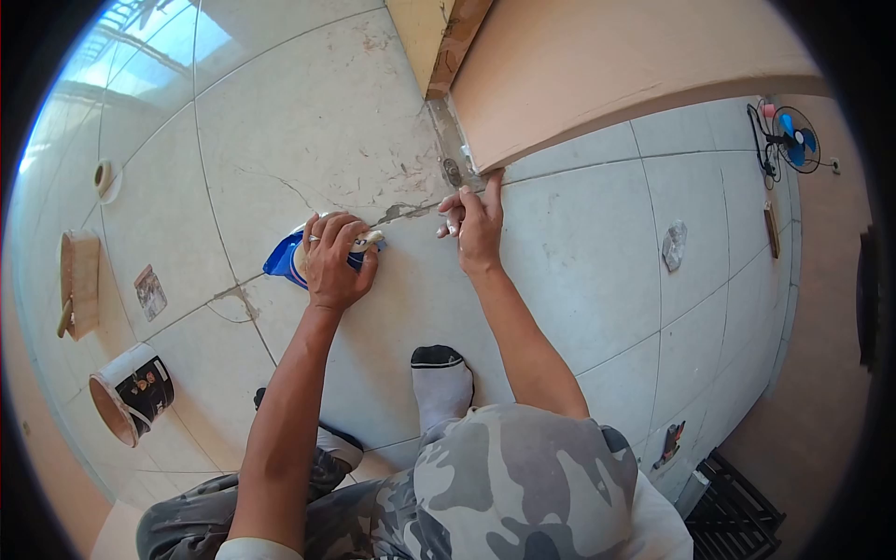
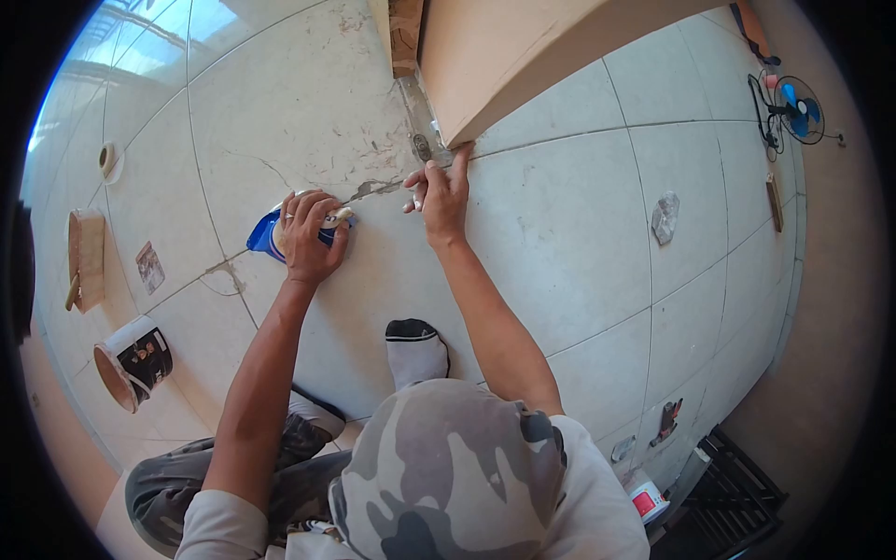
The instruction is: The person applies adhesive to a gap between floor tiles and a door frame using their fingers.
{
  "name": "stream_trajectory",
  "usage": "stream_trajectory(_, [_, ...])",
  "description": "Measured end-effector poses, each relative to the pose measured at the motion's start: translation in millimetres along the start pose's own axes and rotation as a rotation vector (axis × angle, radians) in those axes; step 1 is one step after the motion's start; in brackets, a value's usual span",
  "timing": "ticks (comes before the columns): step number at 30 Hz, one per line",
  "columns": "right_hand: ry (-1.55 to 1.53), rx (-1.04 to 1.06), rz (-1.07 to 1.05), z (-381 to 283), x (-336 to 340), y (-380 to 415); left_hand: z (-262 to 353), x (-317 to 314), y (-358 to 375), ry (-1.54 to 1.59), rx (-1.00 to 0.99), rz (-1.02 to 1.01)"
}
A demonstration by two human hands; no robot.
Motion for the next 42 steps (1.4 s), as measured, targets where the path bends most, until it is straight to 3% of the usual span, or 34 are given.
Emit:
stream_trajectory(7, [-0.119,0.005,-0.031,10.2,-4.2,16.0,-1.4,0.8,0.8,0.005,0.021,-0.002])
stream_trajectory(13, [0.085,-0.086,-0.058,12.5,-6.3,23.5,-3.7,2.1,1.3,0.033,0.028,0.004])
stream_trajectory(15, [0.967,0.382,-0.002,-14.3,-22.0,39.9,-6.1,3.8,2.3,0.028,0.053,0.01])
stream_trajectory(16, [1.209,0.483,0.003,-26.9,-31.9,46.4,-6.0,3.3,2.7,0.039,0.049,0.016])
stream_trajectory(19, [1.749,0.422,0.1,-45.0,-35.1,29.1,-8.6,2.4,5.6,0.064,0.068,0.027])
stream_trajectory(23, [1.88,0.384,0.099,-55.7,-39.3,0.8,-9.4,0.9,7.6,0.072,0.065,0.032])
stream_trajectory(28, [1.883,0.18,0.138,-52.4,-42.3,-17.5,-10.1,2.5,8.4,0.076,0.073,0.046])
stream_trajectory(42, [1.891,0.172,0.148,-44.8,-37.5,-22.3,-10.0,1.5,7.3,0.083,0.064,0.036])
Point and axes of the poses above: each hand's wrist, its own y-axis away from the middle knuckle, its own x-axis out of the back of the hand, z = x × y, the point moved 8 cm from there along -y, towards the middle knuckle, and after that the axes turned 11 degrees about -x, right-handed, at the moved point
